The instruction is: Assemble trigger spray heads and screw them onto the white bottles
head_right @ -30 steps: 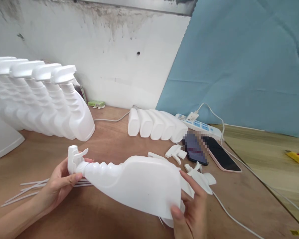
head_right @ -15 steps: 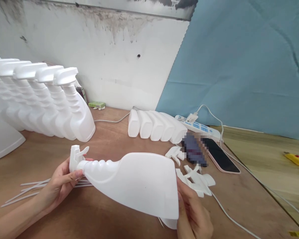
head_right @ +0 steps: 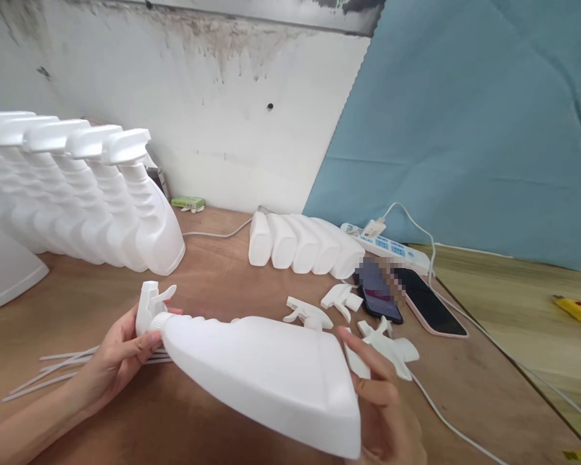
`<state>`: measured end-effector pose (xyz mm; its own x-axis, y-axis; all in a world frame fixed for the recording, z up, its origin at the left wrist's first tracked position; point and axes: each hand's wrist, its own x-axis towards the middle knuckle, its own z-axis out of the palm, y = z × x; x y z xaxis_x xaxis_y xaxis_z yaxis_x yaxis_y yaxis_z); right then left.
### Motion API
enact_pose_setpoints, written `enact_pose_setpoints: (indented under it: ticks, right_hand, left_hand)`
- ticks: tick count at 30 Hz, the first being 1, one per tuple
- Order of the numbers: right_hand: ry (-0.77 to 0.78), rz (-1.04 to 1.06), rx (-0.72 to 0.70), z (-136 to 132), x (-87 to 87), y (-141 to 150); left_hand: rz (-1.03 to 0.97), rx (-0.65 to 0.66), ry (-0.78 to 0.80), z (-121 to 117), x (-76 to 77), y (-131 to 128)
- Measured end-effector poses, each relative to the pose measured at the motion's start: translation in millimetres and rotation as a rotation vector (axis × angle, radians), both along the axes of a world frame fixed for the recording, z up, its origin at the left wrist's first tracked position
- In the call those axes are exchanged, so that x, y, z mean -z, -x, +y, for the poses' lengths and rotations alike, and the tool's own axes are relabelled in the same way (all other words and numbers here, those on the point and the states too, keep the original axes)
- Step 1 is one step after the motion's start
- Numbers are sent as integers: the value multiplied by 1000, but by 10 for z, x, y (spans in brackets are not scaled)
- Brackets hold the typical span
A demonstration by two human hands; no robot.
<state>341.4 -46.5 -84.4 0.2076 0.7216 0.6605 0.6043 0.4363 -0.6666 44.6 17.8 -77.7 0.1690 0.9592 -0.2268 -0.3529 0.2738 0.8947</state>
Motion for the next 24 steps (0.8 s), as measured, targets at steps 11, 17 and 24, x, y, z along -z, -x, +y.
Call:
enact_pose_setpoints:
  ticks: [11,17,24]
  right_hand:
    - [179,-81,-29,-28,19,-199]
    - [333,115,-8,0,-67,-109]
    - [452,325,-40,9,-77,-87]
  left_hand:
    - [133,68,-149,-20,-41,4]
    - [156,48,-160,-44,-69,-11]
    - [221,-66,-210,-89,-127,-27]
